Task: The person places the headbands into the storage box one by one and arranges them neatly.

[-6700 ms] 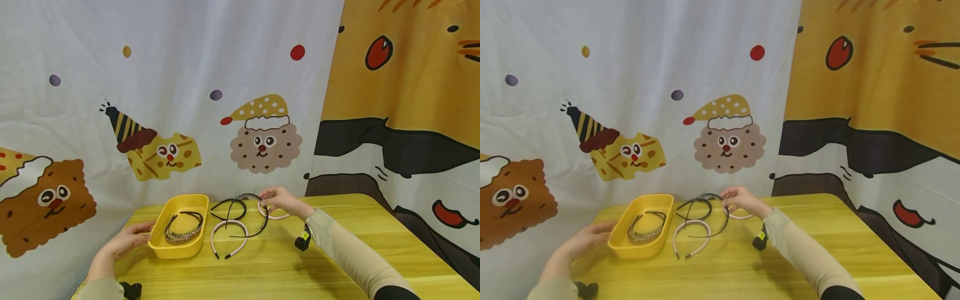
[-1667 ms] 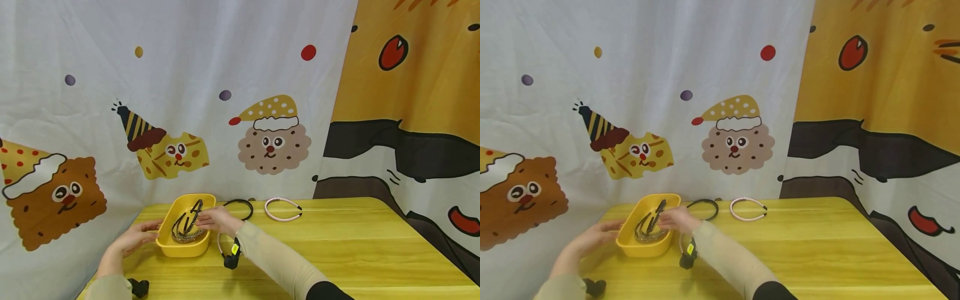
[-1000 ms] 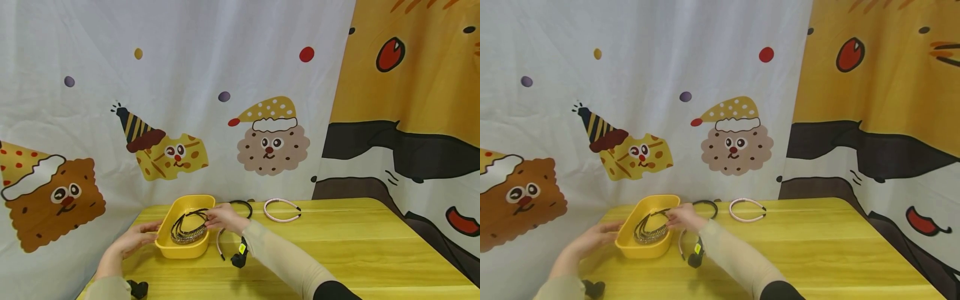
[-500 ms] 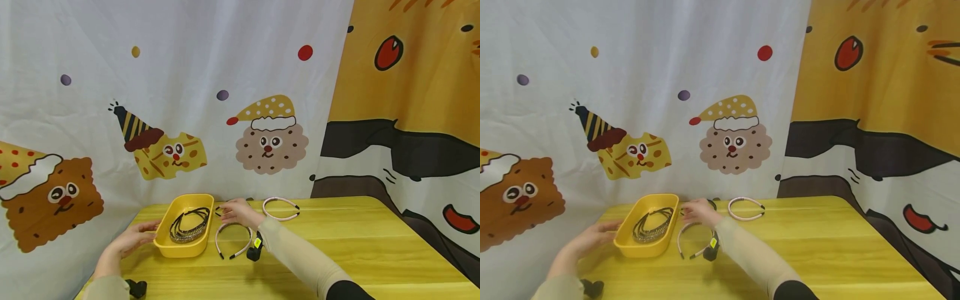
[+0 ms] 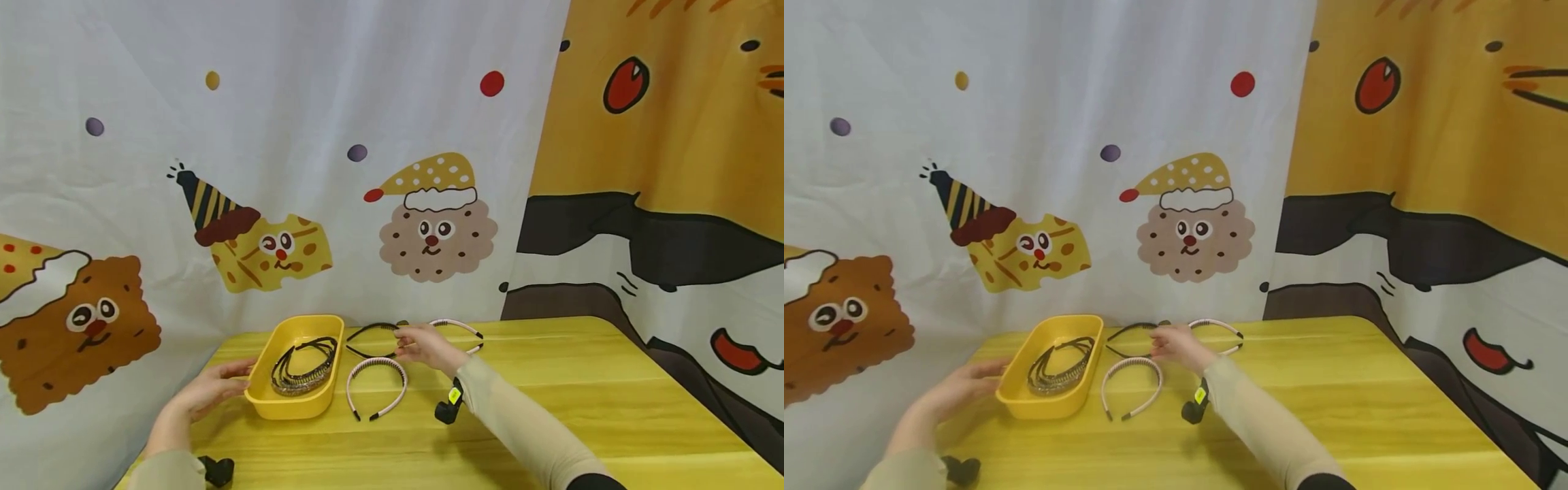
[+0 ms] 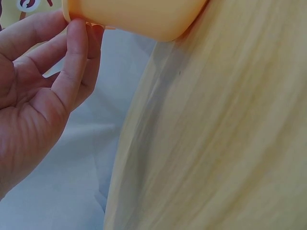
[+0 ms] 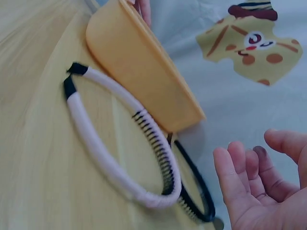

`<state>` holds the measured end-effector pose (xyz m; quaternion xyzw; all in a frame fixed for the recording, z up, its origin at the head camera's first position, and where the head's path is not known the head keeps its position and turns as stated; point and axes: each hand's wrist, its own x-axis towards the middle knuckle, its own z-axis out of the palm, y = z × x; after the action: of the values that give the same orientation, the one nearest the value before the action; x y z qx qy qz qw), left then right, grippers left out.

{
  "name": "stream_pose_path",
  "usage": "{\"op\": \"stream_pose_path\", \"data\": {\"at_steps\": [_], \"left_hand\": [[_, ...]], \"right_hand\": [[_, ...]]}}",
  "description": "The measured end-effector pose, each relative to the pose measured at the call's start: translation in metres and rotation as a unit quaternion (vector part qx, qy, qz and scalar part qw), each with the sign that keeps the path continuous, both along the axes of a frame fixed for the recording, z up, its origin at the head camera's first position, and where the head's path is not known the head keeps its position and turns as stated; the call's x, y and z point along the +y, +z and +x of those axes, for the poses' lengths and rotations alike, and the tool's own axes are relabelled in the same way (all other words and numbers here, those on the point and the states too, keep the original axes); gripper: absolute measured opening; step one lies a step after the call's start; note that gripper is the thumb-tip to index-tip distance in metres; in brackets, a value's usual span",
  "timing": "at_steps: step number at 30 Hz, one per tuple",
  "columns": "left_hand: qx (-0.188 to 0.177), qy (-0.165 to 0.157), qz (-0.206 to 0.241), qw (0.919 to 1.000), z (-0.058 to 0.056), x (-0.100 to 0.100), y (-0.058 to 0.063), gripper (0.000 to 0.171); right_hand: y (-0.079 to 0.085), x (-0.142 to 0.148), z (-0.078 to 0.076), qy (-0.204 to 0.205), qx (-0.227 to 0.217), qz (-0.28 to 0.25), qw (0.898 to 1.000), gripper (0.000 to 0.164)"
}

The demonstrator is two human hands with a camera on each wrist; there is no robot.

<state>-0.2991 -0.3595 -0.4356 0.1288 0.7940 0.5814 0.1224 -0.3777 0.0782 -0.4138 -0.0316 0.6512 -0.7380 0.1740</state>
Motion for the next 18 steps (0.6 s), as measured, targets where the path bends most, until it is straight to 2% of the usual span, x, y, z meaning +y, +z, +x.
{"op": "stream_pose_path", "data": {"at_steps": [6,12,18], "left_hand": [[-0.003,0.001,-0.003,1.0,0.002,0.0,0.004,0.067],[-0.004,0.004,-0.003,1.0,0.002,0.0,0.004,0.069],[-0.006,0.001,-0.004,1.0,0.001,-0.001,0.002,0.069]], "right_hand": [[-0.014,0.014,-0.004,0.003,0.024,0.047,0.999,0.023],[-0.024,0.024,-0.01,0.036,0.062,0.083,0.994,0.039],[-0.032,0.027,-0.016,0.062,0.087,0.127,0.986,0.038]]}}
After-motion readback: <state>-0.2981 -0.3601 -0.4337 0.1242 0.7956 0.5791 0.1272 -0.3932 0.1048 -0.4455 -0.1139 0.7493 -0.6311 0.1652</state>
